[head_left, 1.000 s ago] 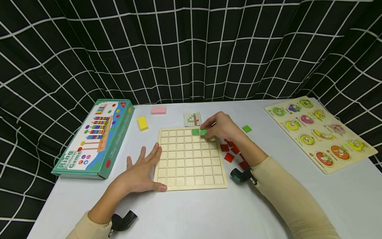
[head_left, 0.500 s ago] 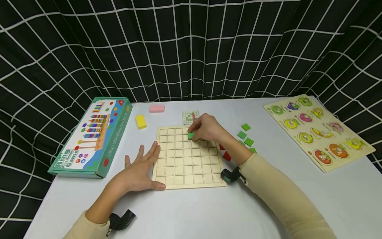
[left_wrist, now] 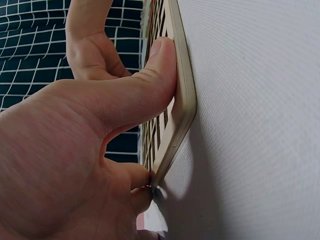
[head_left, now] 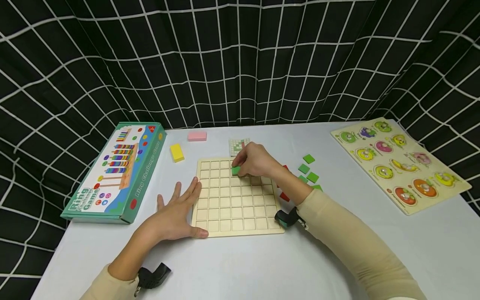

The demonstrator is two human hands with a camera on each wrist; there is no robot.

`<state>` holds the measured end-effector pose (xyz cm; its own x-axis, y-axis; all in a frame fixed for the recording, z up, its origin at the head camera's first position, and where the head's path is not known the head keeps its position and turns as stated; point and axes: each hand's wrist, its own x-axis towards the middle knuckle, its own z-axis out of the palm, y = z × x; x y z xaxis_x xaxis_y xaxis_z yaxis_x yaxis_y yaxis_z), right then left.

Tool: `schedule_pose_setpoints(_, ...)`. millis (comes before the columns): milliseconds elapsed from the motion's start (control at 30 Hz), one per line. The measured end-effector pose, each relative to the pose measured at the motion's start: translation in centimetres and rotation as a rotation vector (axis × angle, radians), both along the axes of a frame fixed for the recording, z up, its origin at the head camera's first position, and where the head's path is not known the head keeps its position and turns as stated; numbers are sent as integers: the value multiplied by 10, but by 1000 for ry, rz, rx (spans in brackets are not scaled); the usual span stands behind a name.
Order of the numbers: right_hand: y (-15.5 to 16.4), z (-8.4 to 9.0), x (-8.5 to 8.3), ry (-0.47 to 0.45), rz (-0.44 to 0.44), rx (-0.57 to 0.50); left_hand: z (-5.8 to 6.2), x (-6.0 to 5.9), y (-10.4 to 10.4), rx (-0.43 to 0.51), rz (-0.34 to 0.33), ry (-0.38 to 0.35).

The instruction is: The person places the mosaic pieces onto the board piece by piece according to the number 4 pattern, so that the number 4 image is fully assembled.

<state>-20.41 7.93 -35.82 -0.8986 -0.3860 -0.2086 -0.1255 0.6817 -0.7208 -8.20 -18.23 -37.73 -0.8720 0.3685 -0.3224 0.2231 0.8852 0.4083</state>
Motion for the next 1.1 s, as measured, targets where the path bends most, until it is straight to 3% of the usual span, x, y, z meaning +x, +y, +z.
schedule_pose_setpoints(533,-8,0,-3,-39,-10,53,-1,0,0,-8,-7,15)
schedule_pose_setpoints(1100,-11,0,-3,6,12,117,0,1,0,-7,-1,9)
